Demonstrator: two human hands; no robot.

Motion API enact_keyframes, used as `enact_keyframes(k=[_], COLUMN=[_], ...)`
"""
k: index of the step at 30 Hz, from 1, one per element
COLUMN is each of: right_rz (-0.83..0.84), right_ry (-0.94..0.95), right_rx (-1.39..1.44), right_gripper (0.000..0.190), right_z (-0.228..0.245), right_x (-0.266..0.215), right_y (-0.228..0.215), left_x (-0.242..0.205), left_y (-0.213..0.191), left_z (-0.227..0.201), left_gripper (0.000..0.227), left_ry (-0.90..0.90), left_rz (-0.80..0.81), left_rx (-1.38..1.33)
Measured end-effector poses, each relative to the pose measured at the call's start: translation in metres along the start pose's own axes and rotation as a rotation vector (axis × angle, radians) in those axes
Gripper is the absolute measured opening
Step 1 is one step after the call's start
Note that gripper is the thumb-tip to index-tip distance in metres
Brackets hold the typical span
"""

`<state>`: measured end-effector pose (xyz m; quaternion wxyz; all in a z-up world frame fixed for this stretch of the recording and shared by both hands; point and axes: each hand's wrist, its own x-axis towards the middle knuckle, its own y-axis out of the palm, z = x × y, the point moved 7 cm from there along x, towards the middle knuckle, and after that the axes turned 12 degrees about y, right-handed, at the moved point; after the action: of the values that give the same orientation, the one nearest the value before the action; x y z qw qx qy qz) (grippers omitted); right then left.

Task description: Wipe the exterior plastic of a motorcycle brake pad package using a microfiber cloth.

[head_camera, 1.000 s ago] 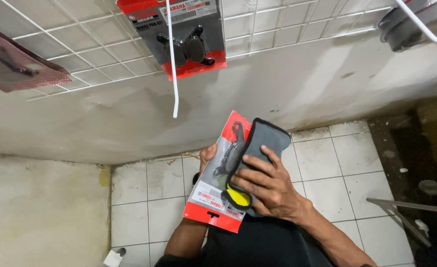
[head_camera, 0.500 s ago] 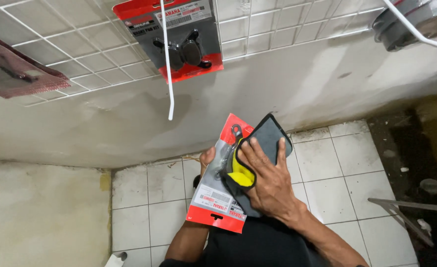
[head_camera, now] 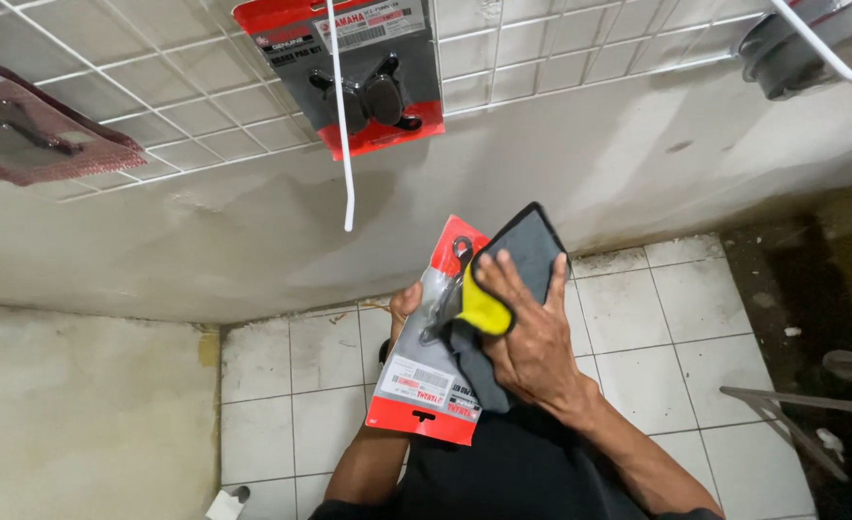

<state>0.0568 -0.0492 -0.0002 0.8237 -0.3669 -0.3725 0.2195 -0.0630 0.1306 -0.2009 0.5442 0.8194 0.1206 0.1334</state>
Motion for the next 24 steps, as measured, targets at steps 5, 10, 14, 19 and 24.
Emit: enact_keyframes(k=[5, 10, 14, 19, 24], right_rz=[0.042, -0.045, -0.182, -0.086, -0.231], right_ry=[-0.076, -0.025, 0.076, -0.020, 0.019], right_rx=[0.018, 0.080, 0.035, 0.009, -0.010], right_gripper=[0.061, 0.052, 0.054, 0.049, 0.053], right_z=[0.015, 0.014, -0.011, 0.003, -0.004], right_x=[-0.022, -0.037, -0.021, -0.032, -0.013], right_y=[0.011, -0.001, -0.007, -0.006, -0.021], left_x=[-0.002, -0.010, -0.015, 0.034, 0.067], left_y=[0.002, 0.001, -0.001, 0.053, 0.096], left_z=[-0.005, -0.002, 0.000, 0.014, 0.035], left_gripper=[0.062, 0.060, 0.059, 0.057, 0.055], left_ry=[0.002, 0.008, -0.014, -0.029, -0.049], left_rz=[-0.011, -0.026, -0.047, -0.054, -0.081], left_rx=[0.037, 0.062, 0.091, 0.133, 0.172])
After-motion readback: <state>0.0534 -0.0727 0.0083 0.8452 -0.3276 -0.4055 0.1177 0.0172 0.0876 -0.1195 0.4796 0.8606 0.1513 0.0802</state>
